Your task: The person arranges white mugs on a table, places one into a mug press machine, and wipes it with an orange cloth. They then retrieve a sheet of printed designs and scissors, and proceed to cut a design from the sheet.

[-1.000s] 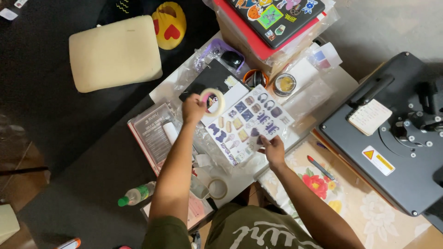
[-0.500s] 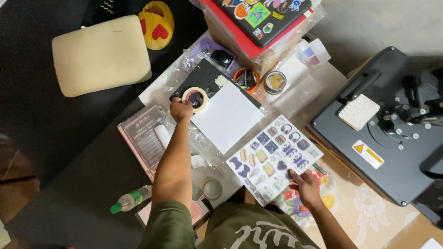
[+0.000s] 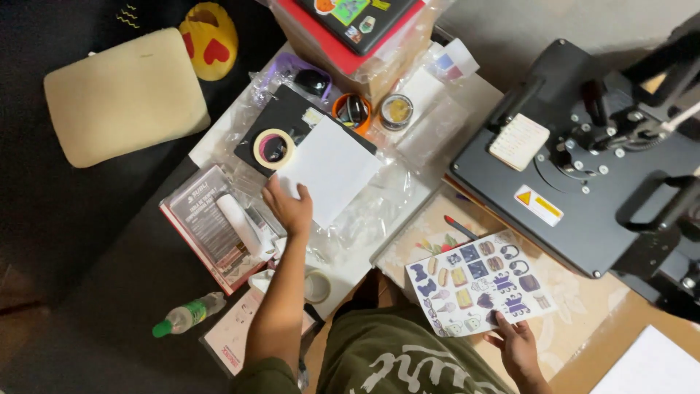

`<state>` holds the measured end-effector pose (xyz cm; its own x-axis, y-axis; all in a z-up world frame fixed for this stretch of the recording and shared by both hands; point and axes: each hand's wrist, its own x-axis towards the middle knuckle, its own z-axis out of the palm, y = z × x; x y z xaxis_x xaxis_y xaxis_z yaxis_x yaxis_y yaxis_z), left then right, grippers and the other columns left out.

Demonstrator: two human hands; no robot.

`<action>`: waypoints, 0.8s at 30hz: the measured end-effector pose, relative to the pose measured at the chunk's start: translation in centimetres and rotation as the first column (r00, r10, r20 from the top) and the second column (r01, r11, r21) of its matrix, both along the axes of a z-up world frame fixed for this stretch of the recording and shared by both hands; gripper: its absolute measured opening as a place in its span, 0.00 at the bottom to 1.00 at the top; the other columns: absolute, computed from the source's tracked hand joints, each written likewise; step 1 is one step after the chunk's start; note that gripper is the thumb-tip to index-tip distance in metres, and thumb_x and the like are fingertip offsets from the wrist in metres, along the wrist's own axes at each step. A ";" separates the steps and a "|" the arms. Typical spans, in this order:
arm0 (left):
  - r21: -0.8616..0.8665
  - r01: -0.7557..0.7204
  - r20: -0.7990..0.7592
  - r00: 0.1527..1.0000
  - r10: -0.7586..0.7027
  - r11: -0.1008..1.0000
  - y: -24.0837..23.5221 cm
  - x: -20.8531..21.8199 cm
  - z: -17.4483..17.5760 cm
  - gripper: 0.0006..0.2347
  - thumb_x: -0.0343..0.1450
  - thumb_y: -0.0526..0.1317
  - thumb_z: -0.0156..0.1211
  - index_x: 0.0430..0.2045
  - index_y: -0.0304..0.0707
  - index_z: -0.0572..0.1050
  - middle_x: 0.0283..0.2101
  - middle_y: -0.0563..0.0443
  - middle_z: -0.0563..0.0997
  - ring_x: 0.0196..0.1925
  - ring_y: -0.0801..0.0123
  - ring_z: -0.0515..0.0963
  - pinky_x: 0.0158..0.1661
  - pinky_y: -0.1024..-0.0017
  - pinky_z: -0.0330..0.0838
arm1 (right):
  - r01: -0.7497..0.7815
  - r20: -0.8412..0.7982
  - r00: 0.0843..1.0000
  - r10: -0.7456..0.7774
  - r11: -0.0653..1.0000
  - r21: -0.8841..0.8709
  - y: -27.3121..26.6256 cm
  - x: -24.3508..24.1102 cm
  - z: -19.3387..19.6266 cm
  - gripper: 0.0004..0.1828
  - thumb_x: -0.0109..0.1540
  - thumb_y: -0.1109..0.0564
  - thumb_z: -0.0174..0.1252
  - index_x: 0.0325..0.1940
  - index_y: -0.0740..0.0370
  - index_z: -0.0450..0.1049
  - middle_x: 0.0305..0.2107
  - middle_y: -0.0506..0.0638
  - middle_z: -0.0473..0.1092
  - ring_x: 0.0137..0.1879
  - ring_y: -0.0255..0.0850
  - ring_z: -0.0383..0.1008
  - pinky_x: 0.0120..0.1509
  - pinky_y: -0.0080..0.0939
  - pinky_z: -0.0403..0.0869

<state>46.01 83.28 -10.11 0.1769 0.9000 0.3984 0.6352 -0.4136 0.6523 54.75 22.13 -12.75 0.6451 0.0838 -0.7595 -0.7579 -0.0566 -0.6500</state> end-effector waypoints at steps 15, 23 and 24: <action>-0.015 0.448 -0.213 0.872 -0.441 0.894 -23.5 -9.0 -3.7 0.18 0.72 0.35 0.63 0.58 0.33 0.78 0.59 0.37 0.78 0.62 0.41 0.78 0.60 0.46 0.76 | 0.162 0.083 0.985 -0.149 0.971 -0.176 -8.4 -0.8 -2.0 0.10 0.79 0.53 0.60 0.58 0.58 0.68 0.53 0.61 0.77 0.55 0.59 0.80 0.62 0.62 0.82; -0.113 0.431 -0.168 0.879 -0.445 0.895 -27.7 -12.4 -4.3 0.10 0.73 0.34 0.64 0.48 0.34 0.82 0.52 0.45 0.77 0.51 0.46 0.81 0.46 0.54 0.80 | 0.347 0.384 0.902 -0.196 0.858 -0.379 -11.7 0.6 -6.0 0.23 0.79 0.54 0.67 0.61 0.66 0.59 0.54 0.64 0.68 0.61 0.53 0.79 0.64 0.53 0.87; -0.107 0.412 -0.170 0.889 -0.425 0.905 -28.2 -12.6 -4.4 0.10 0.73 0.34 0.64 0.48 0.34 0.82 0.52 0.45 0.77 0.51 0.46 0.81 0.46 0.54 0.80 | 0.329 0.383 0.906 -0.179 0.867 -0.373 -11.7 0.9 -6.1 0.23 0.79 0.54 0.67 0.61 0.66 0.59 0.54 0.64 0.68 0.61 0.53 0.79 0.64 0.53 0.87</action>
<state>33.41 55.10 -14.48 0.6074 0.7492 0.2643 0.5244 -0.6280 0.5750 55.61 10.41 -18.89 0.8141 -0.3952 -0.4256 -0.5325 -0.2155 -0.8185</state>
